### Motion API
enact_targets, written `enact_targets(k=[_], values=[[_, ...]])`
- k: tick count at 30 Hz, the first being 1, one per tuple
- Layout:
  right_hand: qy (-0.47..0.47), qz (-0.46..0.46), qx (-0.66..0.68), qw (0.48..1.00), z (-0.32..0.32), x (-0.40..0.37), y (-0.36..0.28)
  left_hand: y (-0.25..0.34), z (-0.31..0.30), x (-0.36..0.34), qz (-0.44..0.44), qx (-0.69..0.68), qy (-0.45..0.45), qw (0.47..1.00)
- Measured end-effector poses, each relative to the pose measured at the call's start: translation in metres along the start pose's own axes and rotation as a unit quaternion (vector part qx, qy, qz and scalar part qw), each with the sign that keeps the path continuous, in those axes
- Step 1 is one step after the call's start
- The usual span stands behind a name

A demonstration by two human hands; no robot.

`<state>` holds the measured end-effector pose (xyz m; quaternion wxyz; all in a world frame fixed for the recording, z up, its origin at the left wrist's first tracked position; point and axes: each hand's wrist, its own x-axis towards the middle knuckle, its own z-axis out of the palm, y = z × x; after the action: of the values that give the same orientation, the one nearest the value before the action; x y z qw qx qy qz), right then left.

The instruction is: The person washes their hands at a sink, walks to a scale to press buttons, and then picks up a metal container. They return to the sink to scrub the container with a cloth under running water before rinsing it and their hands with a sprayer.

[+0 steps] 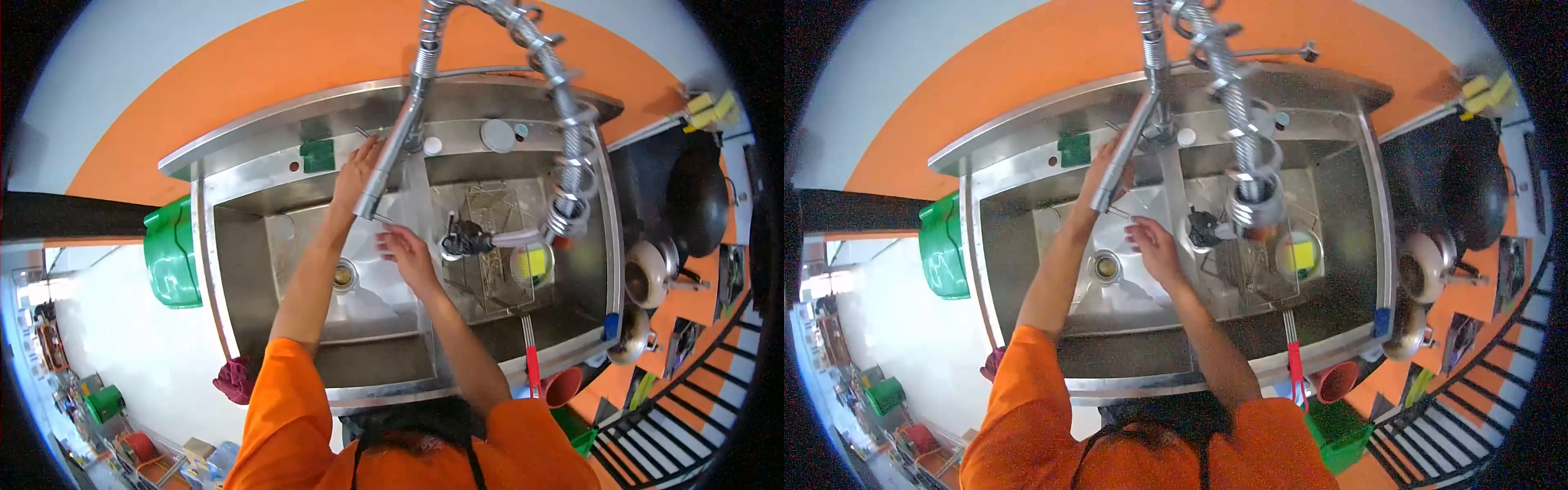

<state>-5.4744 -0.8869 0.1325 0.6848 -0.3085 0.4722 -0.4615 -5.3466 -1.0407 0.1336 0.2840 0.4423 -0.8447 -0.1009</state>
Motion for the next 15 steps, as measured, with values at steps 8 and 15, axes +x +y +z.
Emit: enact_targets(k=[8,15], values=[[0.025,-0.011,0.147,0.989,0.008,0.061,-0.003,-0.020,0.009,-0.002,-0.065,0.065,-0.084,0.992],[0.099,-0.046,0.218,0.970,0.028,0.135,0.029,0.019,0.031,-0.031,-0.223,-0.533,-0.027,0.816]])
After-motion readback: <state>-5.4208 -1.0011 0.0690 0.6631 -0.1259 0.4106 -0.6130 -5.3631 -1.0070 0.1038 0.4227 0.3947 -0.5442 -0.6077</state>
